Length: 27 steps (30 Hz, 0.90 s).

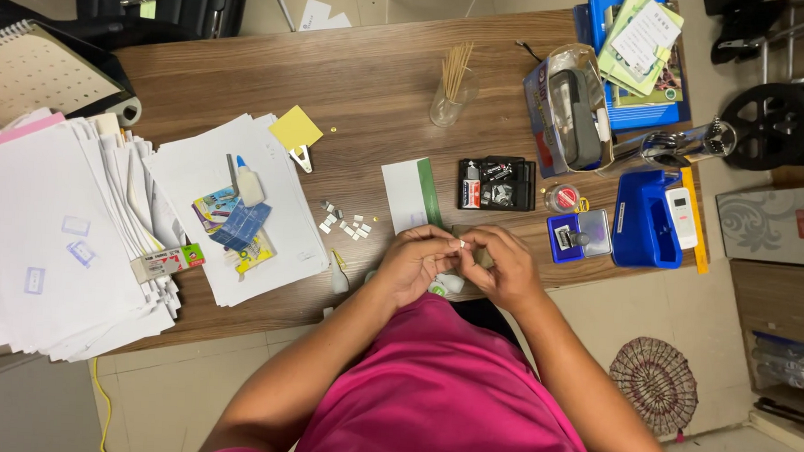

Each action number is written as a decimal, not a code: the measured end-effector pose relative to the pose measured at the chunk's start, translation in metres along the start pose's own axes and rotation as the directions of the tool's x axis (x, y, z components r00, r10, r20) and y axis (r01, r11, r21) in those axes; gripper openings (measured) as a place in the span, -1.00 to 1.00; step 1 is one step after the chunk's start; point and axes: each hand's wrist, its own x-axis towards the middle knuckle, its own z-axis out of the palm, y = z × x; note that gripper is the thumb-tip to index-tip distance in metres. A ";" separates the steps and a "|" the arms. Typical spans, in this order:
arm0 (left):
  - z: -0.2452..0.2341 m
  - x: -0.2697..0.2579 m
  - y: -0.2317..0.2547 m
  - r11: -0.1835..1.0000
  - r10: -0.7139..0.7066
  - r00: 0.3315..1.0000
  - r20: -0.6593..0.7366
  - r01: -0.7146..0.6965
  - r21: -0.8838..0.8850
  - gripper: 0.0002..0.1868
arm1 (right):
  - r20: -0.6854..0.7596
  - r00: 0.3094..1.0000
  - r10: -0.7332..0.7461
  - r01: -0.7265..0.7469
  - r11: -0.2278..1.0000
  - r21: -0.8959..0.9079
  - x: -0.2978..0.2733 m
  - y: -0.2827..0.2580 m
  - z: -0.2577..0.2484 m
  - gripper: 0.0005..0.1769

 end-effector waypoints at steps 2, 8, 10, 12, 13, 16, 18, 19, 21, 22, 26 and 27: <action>0.000 0.001 -0.002 1.000 -0.016 1.000 0.018 0.017 -0.012 -0.95 | -0.008 1.000 0.019 -0.019 1.000 0.017 -0.005 0.005 0.000 -0.74; 0.007 0.009 -0.012 0.999 -0.034 0.998 0.052 0.034 -0.008 -0.96 | -0.046 0.997 0.054 -0.049 0.994 0.099 -0.015 0.016 -0.006 -0.74; 0.014 0.013 -0.013 1.000 -0.024 0.998 0.063 0.025 -0.012 -0.97 | -0.057 0.997 0.050 -0.042 0.991 0.126 -0.016 0.022 -0.009 -0.75; 0.027 0.015 -0.016 0.998 -0.029 0.998 0.056 0.031 -0.046 -0.96 | -0.075 0.994 0.081 -0.065 0.978 0.196 -0.019 0.029 -0.014 -0.74; 0.028 0.018 -0.018 0.999 -0.017 0.999 0.050 0.019 -0.049 -0.96 | -0.068 0.995 0.073 -0.058 0.977 0.204 -0.019 0.034 -0.018 -0.74; 0.033 0.032 -0.027 0.999 0.031 0.999 0.026 -0.029 -0.043 -0.96 | -0.109 0.992 0.060 -0.036 0.977 0.208 -0.017 0.056 -0.033 -0.74; 0.037 0.045 -0.034 0.967 0.179 0.979 -0.101 -0.156 0.202 -0.94 | -0.132 0.986 0.102 -0.078 0.982 0.173 -0.017 0.077 -0.041 -0.75; 0.036 0.053 -0.039 0.966 0.189 0.976 -0.112 -0.164 0.200 -0.94 | -0.123 0.988 0.097 -0.073 0.980 0.184 -0.016 0.091 -0.044 -0.75; 0.032 0.068 -0.050 0.776 0.415 0.894 -0.170 -0.250 0.580 -0.91 | -0.066 0.974 0.218 -0.204 0.965 0.167 -0.015 0.117 -0.048 -0.76; 0.029 0.075 -0.058 0.777 0.420 0.889 -0.185 -0.247 0.579 -0.91 | -0.054 0.975 0.217 -0.205 0.963 0.177 -0.016 0.126 -0.050 -0.76; 0.030 0.102 -0.072 0.686 0.567 0.804 -0.177 -0.342 0.643 -0.89 | 0.081 0.953 0.292 -0.301 0.945 0.129 -0.009 0.153 -0.056 -0.74; 0.033 0.108 -0.074 0.683 0.575 0.791 -0.207 -0.326 0.654 -0.90 | 0.123 0.948 0.294 -0.307 0.946 0.107 -0.006 0.158 -0.058 -0.72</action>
